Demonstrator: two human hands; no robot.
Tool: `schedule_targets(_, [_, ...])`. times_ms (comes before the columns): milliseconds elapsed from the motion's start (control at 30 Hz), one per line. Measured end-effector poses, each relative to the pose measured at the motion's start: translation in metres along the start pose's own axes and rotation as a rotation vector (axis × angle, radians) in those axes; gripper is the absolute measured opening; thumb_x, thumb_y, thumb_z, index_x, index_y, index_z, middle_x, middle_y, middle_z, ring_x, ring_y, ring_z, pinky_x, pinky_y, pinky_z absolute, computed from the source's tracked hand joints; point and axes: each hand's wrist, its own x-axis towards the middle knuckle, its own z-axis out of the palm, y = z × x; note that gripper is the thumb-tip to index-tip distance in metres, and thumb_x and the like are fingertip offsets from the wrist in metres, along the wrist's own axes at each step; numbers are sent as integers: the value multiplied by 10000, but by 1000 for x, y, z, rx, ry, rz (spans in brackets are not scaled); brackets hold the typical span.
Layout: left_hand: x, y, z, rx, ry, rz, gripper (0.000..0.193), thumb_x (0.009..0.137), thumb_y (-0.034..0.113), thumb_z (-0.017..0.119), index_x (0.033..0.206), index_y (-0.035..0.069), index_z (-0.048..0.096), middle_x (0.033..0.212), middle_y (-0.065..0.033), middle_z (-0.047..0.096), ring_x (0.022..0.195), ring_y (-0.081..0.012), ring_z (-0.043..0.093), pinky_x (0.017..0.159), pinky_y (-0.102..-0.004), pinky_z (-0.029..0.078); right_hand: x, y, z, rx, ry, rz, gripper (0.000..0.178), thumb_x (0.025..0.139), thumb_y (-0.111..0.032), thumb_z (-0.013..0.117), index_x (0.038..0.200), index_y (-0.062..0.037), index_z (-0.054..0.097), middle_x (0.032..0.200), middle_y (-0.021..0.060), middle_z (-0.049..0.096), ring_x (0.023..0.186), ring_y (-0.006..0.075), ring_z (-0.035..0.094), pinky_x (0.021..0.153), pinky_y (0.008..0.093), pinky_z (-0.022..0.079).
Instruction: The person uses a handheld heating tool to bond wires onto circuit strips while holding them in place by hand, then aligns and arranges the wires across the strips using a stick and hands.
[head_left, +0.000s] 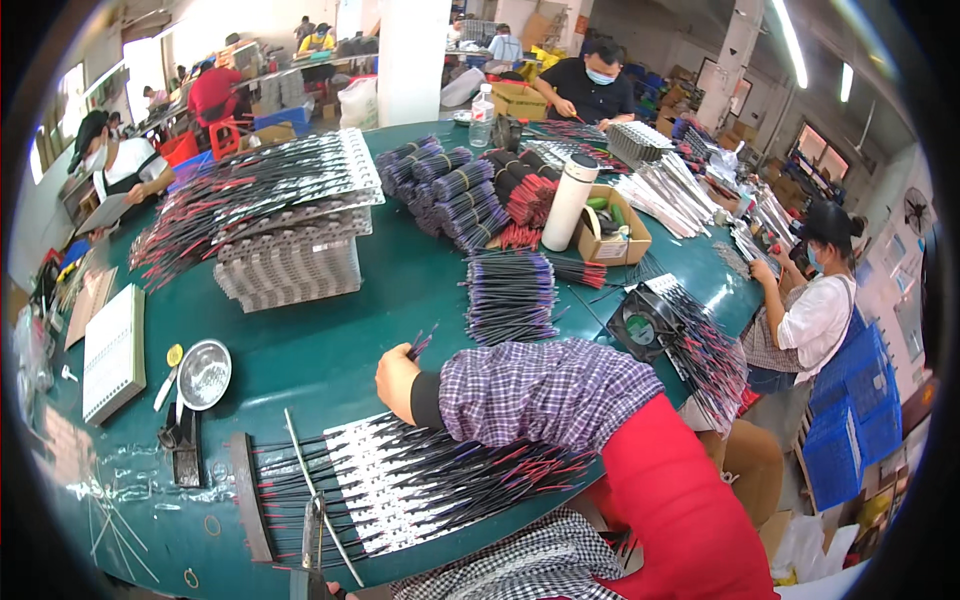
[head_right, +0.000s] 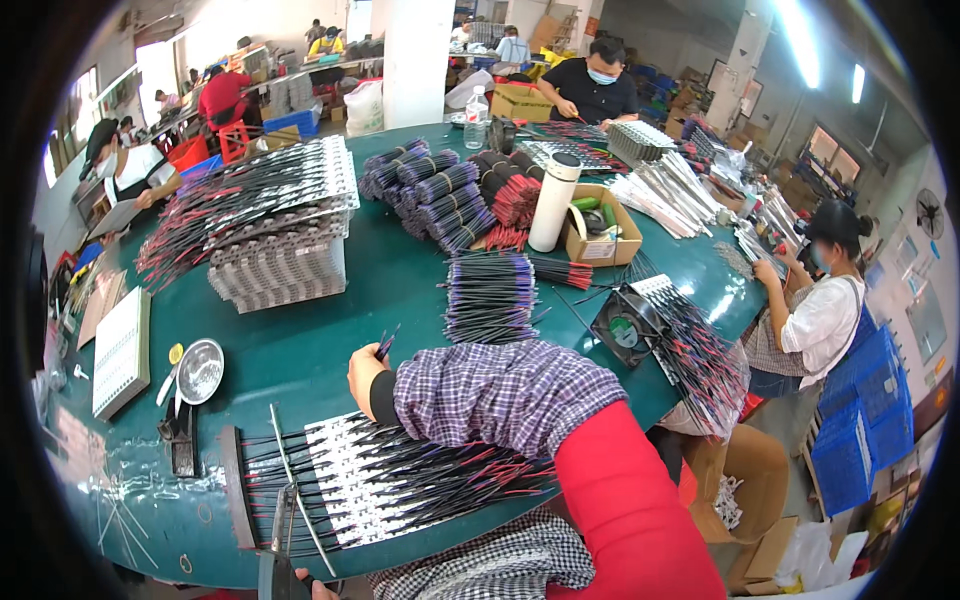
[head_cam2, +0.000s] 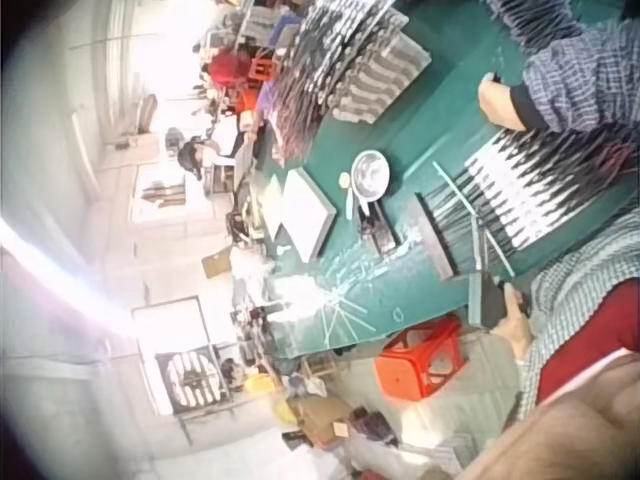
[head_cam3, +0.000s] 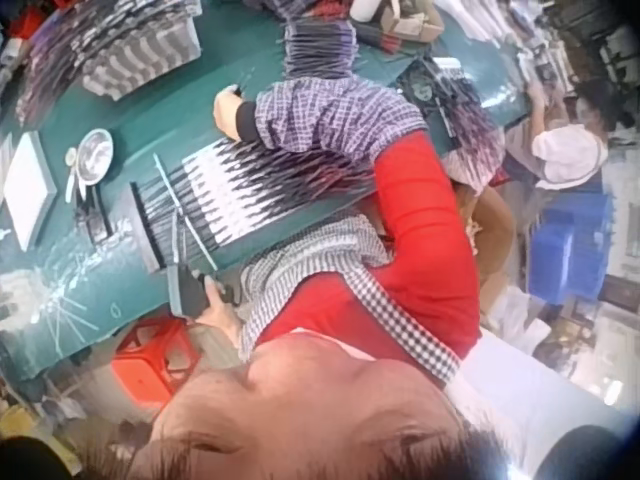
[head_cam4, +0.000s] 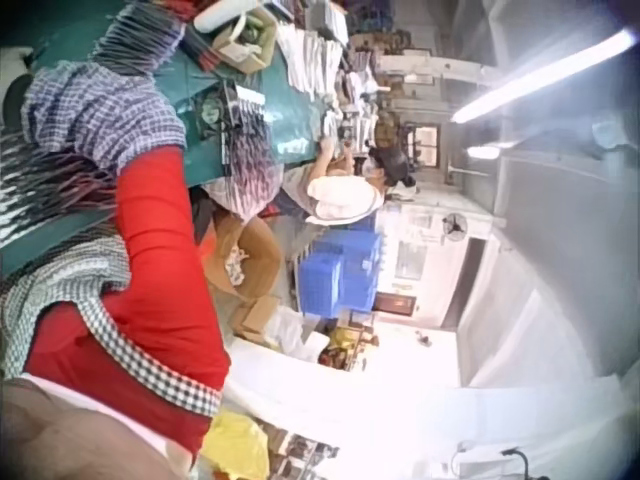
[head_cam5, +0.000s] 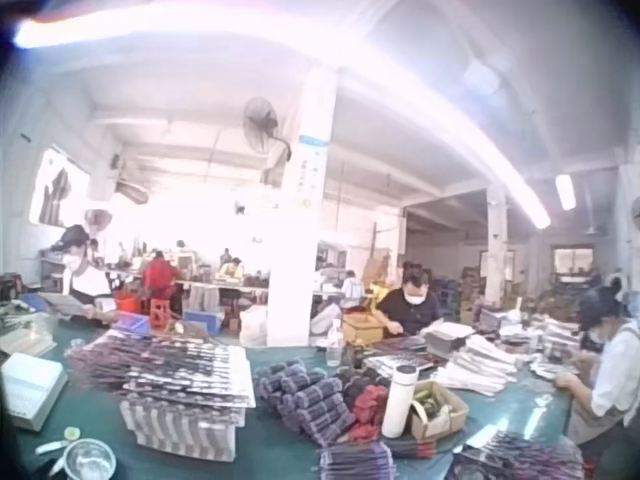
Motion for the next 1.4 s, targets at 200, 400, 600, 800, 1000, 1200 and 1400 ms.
schedule_targets(200, [5,-4,0,-151,33,-130,330,898,-20,703,1219,-15,628,887,-75,658,637,-128,548,545,-272,449,-56,-30,-13,59,387,76,298,854,-274,677,1052,-55,722,997,55,636,863,246,608,638,466,521])
schedule_targets(400, [14,-17,8,-443,8,-80,317,866,-37,717,1171,-7,636,842,-55,632,606,-121,521,539,-261,418,-91,-65,1,735,919,-196,206,745,-66,686,923,7,613,994,141,564,815,257,662,632,378,566])
schedule_targets(600, [7,-19,8,-310,-12,-64,185,883,13,721,1059,-15,669,791,-48,632,607,-130,532,557,-278,431,-102,-97,22,889,857,-144,421,749,-59,674,1151,21,580,1048,122,541,980,268,584,694,348,560])
schedule_targets(800, [1,-21,10,-60,-73,-123,186,922,147,728,821,-5,697,718,-47,644,634,-142,579,614,-340,467,-108,-102,32,822,1160,-83,341,786,-131,606,1096,6,645,926,66,542,918,218,571,685,311,499])
schedule_targets(1000, [-11,-34,10,-253,-65,-101,380,850,-35,720,1222,-49,646,1080,-115,710,754,-137,634,650,-286,512,-120,-101,34,799,1177,-89,423,703,-120,630,1099,14,696,900,56,622,824,222,598,683,341,493])
schedule_targets(1200, [-12,-50,6,-152,-114,-36,377,840,-82,707,1209,-54,641,1021,-127,690,641,-120,588,554,-261,474,-118,-102,33,850,1160,-118,331,717,-107,627,1017,17,690,837,36,563,826,204,573,656,318,457])
schedule_targets(1400, [-11,-47,10,-20,-163,73,197,804,76,813,963,-10,737,789,-65,707,631,-140,627,583,-290,495,-117,-104,32,900,1137,-142,296,698,-70,653,975,27,690,812,44,558,787,206,578,632,312,511])
